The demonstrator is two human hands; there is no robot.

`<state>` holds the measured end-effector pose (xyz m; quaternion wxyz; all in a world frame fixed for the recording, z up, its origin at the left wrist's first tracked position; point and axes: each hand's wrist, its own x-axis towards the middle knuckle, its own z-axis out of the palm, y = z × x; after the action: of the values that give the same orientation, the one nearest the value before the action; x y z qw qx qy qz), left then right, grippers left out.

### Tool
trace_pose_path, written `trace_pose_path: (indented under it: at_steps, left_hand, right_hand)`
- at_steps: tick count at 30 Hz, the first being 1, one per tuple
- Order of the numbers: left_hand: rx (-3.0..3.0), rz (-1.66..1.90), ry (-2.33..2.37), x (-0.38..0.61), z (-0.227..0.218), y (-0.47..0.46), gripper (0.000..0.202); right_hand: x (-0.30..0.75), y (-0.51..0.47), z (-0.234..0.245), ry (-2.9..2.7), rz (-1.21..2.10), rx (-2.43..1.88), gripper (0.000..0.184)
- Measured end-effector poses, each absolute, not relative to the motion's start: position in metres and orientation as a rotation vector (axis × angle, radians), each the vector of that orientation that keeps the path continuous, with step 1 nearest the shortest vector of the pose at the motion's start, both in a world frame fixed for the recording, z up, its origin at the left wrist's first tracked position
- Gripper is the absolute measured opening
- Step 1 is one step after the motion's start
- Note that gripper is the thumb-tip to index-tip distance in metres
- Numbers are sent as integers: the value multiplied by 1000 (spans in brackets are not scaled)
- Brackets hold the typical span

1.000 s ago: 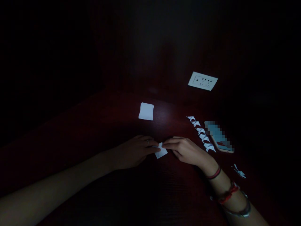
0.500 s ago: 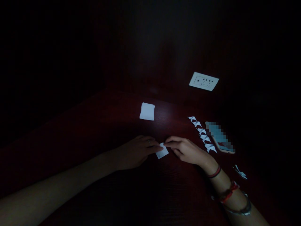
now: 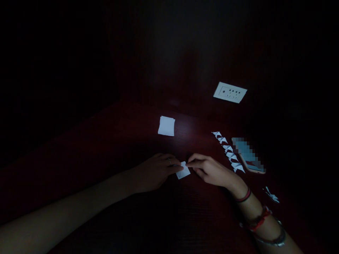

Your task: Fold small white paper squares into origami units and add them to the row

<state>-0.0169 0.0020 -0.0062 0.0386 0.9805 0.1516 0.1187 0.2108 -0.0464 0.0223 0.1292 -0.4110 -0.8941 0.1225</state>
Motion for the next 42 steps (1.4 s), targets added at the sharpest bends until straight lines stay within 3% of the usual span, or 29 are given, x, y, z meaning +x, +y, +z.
trace_pose_path:
  at_steps: [13, 33, 42]
  left_hand:
    - [3013, 339, 475, -19, -8, 2, 55]
    - [3032, 337, 464, -19, -9, 2, 55]
    - [3085, 307, 445, -20, -7, 2, 58]
  right_hand:
    - [213, -48, 28, -2652, 439, -1150, 45]
    - [214, -45, 19, -2590, 294, -1291, 44]
    - [212, -46, 18, -2589, 298, -1257, 27]
